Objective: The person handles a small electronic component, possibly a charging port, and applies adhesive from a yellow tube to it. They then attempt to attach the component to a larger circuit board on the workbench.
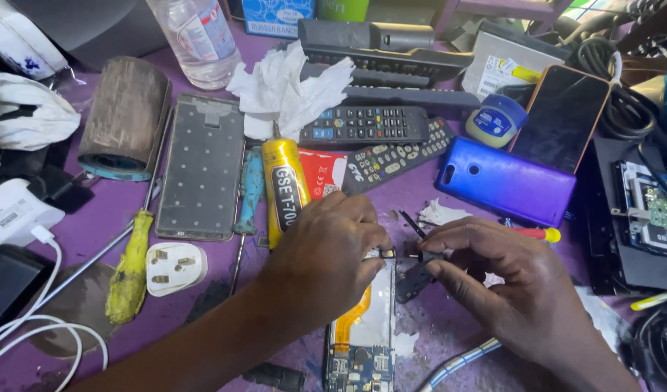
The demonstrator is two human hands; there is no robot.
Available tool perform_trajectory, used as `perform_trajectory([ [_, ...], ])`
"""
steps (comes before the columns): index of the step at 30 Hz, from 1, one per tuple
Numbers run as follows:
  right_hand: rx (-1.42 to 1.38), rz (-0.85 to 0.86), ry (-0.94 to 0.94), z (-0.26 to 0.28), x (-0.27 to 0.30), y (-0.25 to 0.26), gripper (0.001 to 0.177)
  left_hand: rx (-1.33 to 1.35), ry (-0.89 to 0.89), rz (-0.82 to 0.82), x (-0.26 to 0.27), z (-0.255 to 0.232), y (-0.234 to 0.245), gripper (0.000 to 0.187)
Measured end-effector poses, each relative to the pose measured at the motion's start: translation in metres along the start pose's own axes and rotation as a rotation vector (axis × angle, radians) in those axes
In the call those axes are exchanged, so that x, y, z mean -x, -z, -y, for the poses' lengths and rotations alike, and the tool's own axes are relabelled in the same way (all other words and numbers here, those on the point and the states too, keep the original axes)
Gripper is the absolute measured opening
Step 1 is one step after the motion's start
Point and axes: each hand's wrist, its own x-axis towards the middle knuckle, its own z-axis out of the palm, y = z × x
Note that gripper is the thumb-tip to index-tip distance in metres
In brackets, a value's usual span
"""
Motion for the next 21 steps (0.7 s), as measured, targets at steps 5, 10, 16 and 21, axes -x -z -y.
perform_trajectory([
  [5,0.003,-0.013,0.007,0.001,-0.0002,-0.0006,0.012,0.017,0.032,0.0,-0.0001,-0.0017,-0.0005,0.021],
  [10,0.019,-0.017,0.026,0.0026,-0.0006,0.0009,0.012,0.021,0.031,-0.024,-0.0007,0.0004,-0.0044,0.019],
  [16,0.041,-0.018,0.025,0.005,-0.0007,0.0018,0.011,-0.023,0.057,0.026,-0.0021,-0.002,-0.0029,0.016],
  [21,0.062,-0.039,0.046,0.0079,-0.0004,0.0016,0.012,-0.019,0.099,0.043,-0.0044,-0.003,-0.0041,0.014],
])
